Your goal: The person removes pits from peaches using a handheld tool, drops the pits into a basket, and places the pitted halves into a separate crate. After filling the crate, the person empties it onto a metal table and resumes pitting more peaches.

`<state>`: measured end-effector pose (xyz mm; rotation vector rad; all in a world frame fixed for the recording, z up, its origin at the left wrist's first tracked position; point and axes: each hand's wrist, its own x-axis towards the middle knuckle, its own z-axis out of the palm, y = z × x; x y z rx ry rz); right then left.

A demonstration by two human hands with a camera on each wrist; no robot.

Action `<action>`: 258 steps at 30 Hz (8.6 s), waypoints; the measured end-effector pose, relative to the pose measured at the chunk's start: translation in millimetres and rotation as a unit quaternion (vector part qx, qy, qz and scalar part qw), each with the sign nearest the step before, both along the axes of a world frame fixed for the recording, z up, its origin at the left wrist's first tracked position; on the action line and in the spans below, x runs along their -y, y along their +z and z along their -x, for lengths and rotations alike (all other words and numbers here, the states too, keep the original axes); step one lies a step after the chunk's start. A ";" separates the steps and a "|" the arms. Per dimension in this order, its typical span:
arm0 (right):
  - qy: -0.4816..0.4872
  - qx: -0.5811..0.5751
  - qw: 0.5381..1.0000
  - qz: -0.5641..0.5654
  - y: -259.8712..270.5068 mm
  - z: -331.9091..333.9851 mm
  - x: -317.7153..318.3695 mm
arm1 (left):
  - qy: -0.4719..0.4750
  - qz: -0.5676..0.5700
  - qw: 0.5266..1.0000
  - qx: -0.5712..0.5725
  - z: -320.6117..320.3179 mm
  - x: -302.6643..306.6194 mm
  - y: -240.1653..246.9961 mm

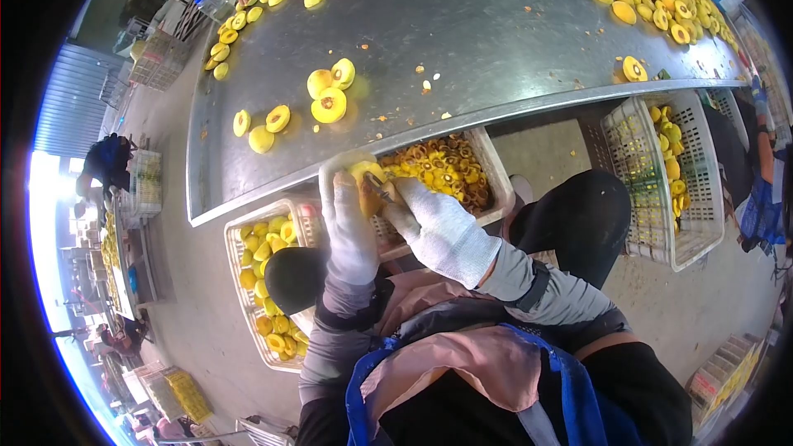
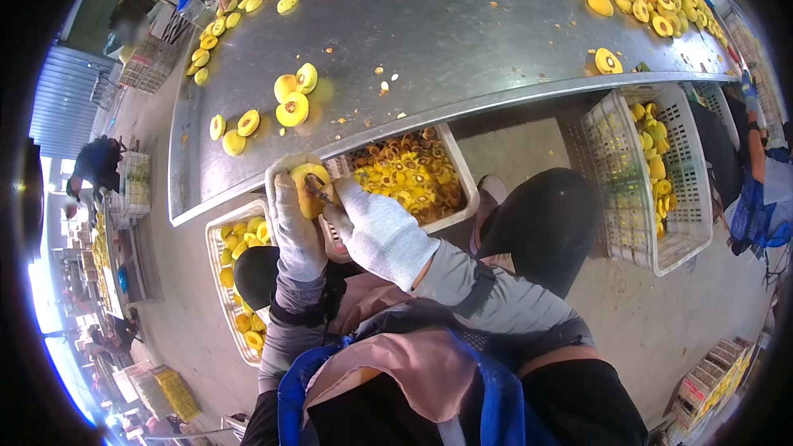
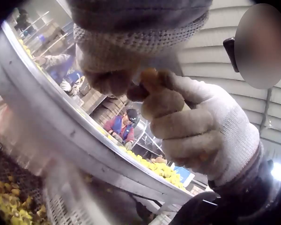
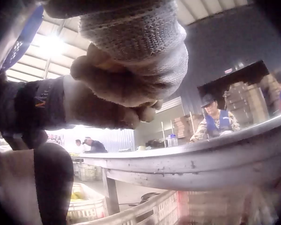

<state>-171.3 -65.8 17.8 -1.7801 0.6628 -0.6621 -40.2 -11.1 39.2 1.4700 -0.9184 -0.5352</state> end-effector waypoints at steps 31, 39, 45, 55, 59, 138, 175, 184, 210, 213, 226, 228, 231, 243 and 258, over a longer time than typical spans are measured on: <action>0.173 0.045 0.864 -0.471 18.8 19.0 20.4 | -0.020 0.035 0.998 0.046 -6.2 7.1 -20.1; 0.237 0.195 0.665 -0.681 -14.7 20.6 22.5 | -0.089 0.045 0.972 -0.212 -8.3 5.3 -25.3; 0.189 0.049 0.837 -0.511 -9.3 20.7 29.6 | 0.022 -0.013 0.981 -0.190 -36.4 -38.1 1.7; 0.116 -0.207 0.971 0.019 -27.0 7.4 19.4 | 0.197 -0.462 0.783 0.368 -242.0 -180.2 6.0; 0.124 -0.205 0.971 0.010 -18.7 1.2 20.8 | 0.159 -0.334 0.855 0.364 -265.5 -88.7 14.0; -0.038 0.070 0.997 0.024 5.4 4.4 1.8 | -0.154 -0.049 0.938 -0.305 -2.2 -22.9 7.0; -0.015 0.006 1.000 -0.004 -7.6 2.4 -15.1 | 0.025 0.023 0.972 -0.233 11.5 -8.1 7.2; 0.002 -0.017 0.999 0.048 -12.3 3.7 -14.3 | 0.013 0.000 0.977 -0.213 3.2 -11.2 1.8; 0.045 -0.036 0.998 0.040 -15.0 8.4 -16.2 | 0.027 -0.027 0.982 -0.183 -1.2 -4.9 2.3; 0.044 -0.010 0.999 -0.003 -17.1 5.8 -18.5 | 0.057 -0.015 0.987 -0.147 4.7 -4.3 2.2; 0.063 -0.009 0.998 0.001 -17.5 7.3 -18.5 | 0.027 -0.040 0.981 -0.190 0.5 -5.4 3.4; 0.070 0.032 0.996 -0.033 -21.1 5.7 -17.2 | 0.030 -0.037 0.985 -0.165 1.0 -4.7 2.7; 0.093 0.064 0.989 -0.094 -24.4 4.3 -16.3 | 0.010 -0.042 0.987 -0.155 -1.3 -6.8 2.3; 0.147 0.117 0.892 -0.412 -5.1 10.2 -13.9 | -0.018 0.007 0.986 -0.165 -1.4 -12.2 -5.1; 0.151 0.076 0.867 -0.469 12.9 14.7 -7.0 | -0.028 -0.024 0.987 -0.154 -0.3 -7.0 7.1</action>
